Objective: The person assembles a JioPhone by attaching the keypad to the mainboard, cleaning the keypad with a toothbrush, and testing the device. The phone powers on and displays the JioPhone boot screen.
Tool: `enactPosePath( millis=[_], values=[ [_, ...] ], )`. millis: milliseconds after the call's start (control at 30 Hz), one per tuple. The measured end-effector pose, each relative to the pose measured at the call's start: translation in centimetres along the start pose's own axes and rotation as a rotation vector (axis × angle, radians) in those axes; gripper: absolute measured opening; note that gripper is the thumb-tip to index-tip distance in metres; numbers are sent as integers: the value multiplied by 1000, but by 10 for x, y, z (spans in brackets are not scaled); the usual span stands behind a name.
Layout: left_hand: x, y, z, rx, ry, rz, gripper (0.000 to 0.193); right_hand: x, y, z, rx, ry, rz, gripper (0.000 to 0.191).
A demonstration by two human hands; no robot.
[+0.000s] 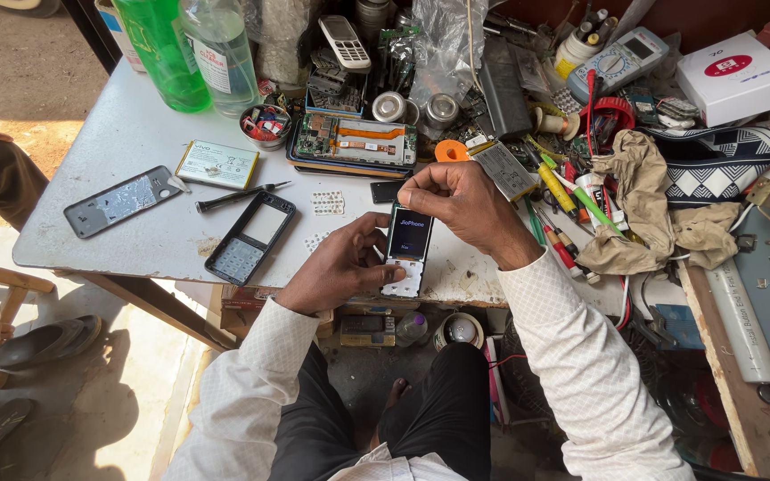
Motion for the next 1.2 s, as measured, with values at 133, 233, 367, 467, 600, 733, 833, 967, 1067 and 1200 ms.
enactPosePath(
  millis=[133,233,367,467,600,733,833,967,1067,1200],
  values=[
    [1,-1,0,5,-4,54,61,-2,-1,4,-56,-30,-46,31],
    [2,0,1,11,2,58,60,-12,0,19,-105,61,-160,43],
    [1,0,1,5,7,80,59,-15,21,59,-78,242,-288,50],
    [1,0,0,-11,16,91,58,-2,40,79,-88,205,-374,50],
    [0,-1,1,-23,27,130,61,12,51,84,-191,64,-358,50],
    [0,-1,1,-6,44,123,60,16,56,80,-83,-16,-307,45],
    [-1,-2,0,11,45,124,60,17,56,80,-11,-14,-228,39],
    [0,-6,0,-36,19,172,60,19,56,81,8,4,-152,34],
    [0,-4,-1,27,10,153,60,18,56,80,-1,-4,-187,34],
    [0,-6,-5,12,14,139,61,16,60,79,61,-17,-279,32]
  ],
)
Point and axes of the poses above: each hand's wrist, its own z-axis away from the middle knuckle, its own x-axis out of the palm, y = z × x, the point moved 5 cm from there along -z, towards the middle knuckle, and after that the axes turned 13 degrees about -z, right-handed, at the moved point
